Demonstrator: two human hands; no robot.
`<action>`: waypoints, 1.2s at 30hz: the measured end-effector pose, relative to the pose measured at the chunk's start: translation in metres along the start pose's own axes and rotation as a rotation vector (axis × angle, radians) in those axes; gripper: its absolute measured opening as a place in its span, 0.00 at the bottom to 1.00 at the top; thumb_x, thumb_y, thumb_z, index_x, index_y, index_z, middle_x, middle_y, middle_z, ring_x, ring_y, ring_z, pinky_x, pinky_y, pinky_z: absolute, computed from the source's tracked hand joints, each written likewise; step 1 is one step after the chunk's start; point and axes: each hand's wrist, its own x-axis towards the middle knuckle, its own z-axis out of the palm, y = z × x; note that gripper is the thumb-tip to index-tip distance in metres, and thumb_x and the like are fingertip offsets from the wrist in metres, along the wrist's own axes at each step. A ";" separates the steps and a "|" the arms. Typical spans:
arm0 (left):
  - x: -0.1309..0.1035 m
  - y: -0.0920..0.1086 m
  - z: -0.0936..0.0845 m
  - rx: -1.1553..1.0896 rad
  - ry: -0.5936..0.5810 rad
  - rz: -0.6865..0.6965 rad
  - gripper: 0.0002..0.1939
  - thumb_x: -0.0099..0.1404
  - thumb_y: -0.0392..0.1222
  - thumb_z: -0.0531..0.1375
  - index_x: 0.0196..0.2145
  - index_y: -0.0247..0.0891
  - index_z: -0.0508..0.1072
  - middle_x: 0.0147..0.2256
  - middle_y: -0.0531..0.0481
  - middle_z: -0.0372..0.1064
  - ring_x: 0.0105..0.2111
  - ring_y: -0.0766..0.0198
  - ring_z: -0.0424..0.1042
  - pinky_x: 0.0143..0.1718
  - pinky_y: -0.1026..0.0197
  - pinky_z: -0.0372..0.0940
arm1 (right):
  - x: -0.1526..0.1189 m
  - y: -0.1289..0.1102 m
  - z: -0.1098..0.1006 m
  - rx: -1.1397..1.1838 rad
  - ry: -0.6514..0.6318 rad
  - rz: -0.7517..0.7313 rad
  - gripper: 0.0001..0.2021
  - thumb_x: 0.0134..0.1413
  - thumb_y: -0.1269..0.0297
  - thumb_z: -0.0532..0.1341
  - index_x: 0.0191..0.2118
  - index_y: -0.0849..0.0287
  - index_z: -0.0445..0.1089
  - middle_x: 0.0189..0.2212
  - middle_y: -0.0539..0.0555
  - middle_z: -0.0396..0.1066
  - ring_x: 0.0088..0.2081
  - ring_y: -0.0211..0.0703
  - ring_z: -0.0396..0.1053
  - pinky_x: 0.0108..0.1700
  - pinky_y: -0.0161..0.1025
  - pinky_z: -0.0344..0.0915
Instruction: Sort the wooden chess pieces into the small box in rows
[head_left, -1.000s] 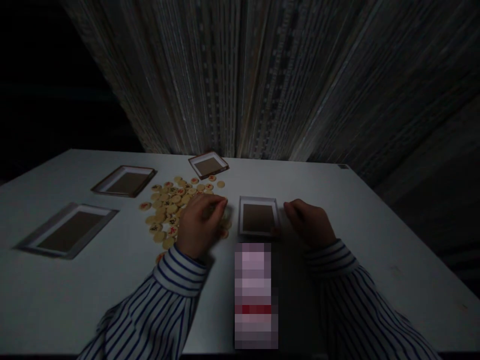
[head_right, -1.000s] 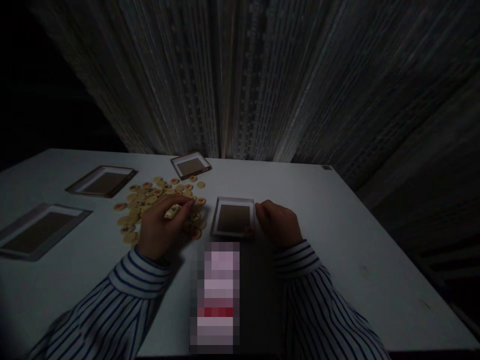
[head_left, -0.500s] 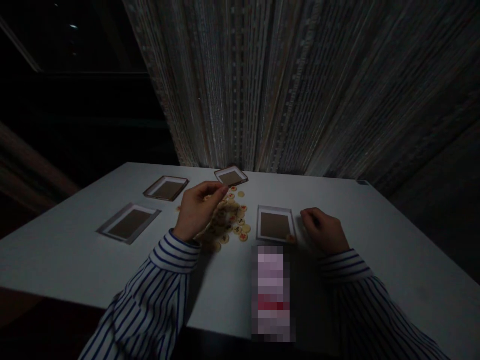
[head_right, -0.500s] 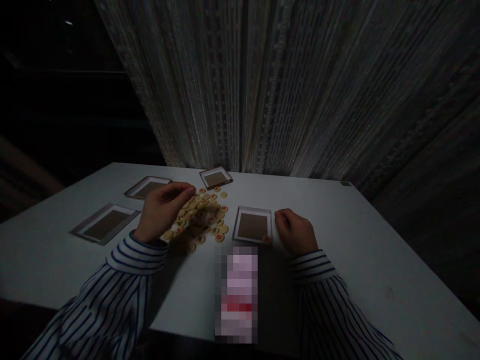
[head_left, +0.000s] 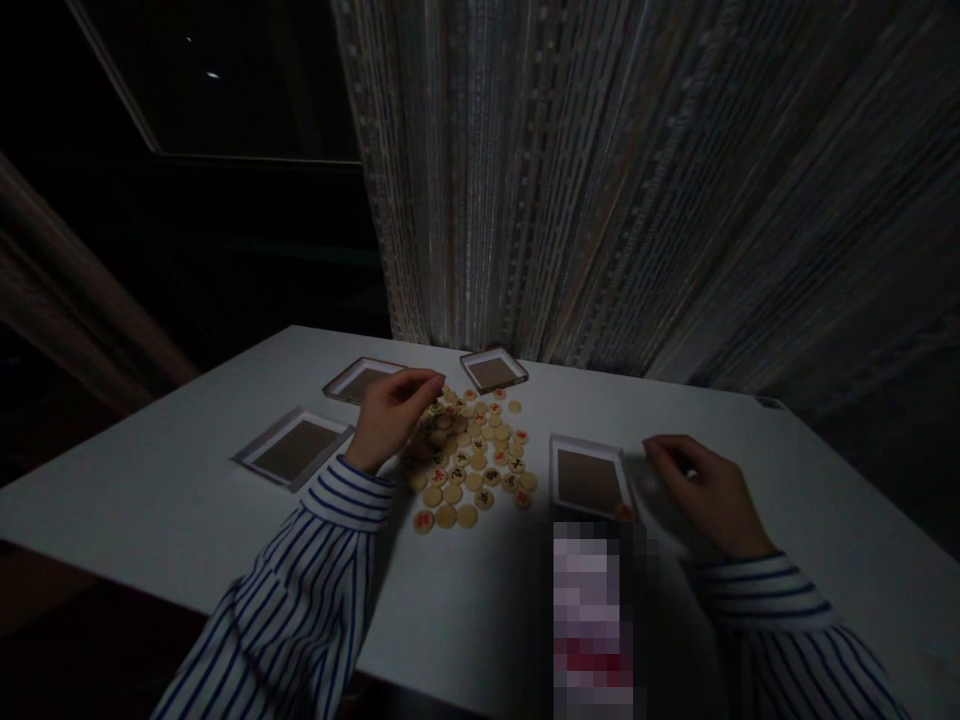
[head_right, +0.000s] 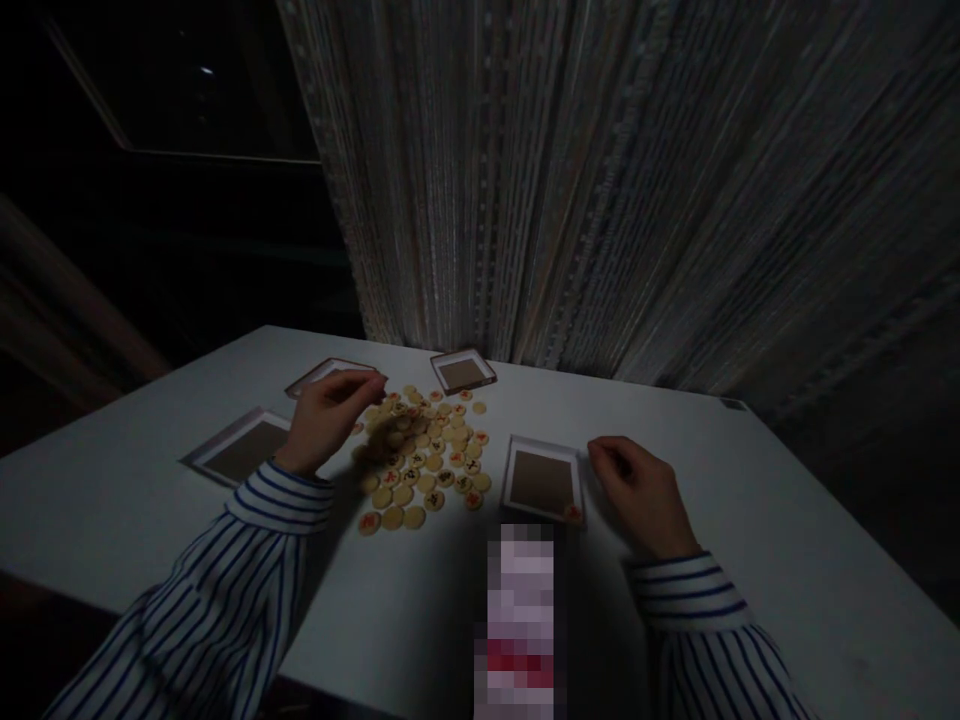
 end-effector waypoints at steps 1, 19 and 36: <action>0.000 -0.005 -0.001 0.002 -0.011 -0.009 0.13 0.51 0.47 0.62 0.29 0.33 0.75 0.26 0.50 0.73 0.27 0.65 0.71 0.32 0.64 0.67 | 0.003 -0.006 0.000 0.006 -0.019 -0.018 0.13 0.51 0.55 0.55 0.32 0.59 0.71 0.28 0.53 0.73 0.29 0.41 0.69 0.30 0.36 0.64; -0.009 -0.034 -0.027 0.548 -0.537 0.191 0.10 0.61 0.40 0.54 0.34 0.37 0.74 0.32 0.48 0.73 0.34 0.64 0.69 0.39 0.61 0.62 | 0.054 -0.126 0.050 -0.025 -0.363 -0.624 0.07 0.55 0.66 0.54 0.36 0.59 0.68 0.29 0.53 0.71 0.30 0.38 0.67 0.32 0.35 0.63; -0.016 -0.028 -0.029 0.743 -0.779 -0.043 0.03 0.55 0.39 0.54 0.26 0.38 0.64 0.25 0.54 0.64 0.26 0.67 0.63 0.28 0.65 0.54 | 0.052 -0.115 0.073 -0.236 -0.605 -0.559 0.06 0.52 0.67 0.56 0.33 0.58 0.70 0.28 0.53 0.71 0.28 0.38 0.67 0.30 0.33 0.60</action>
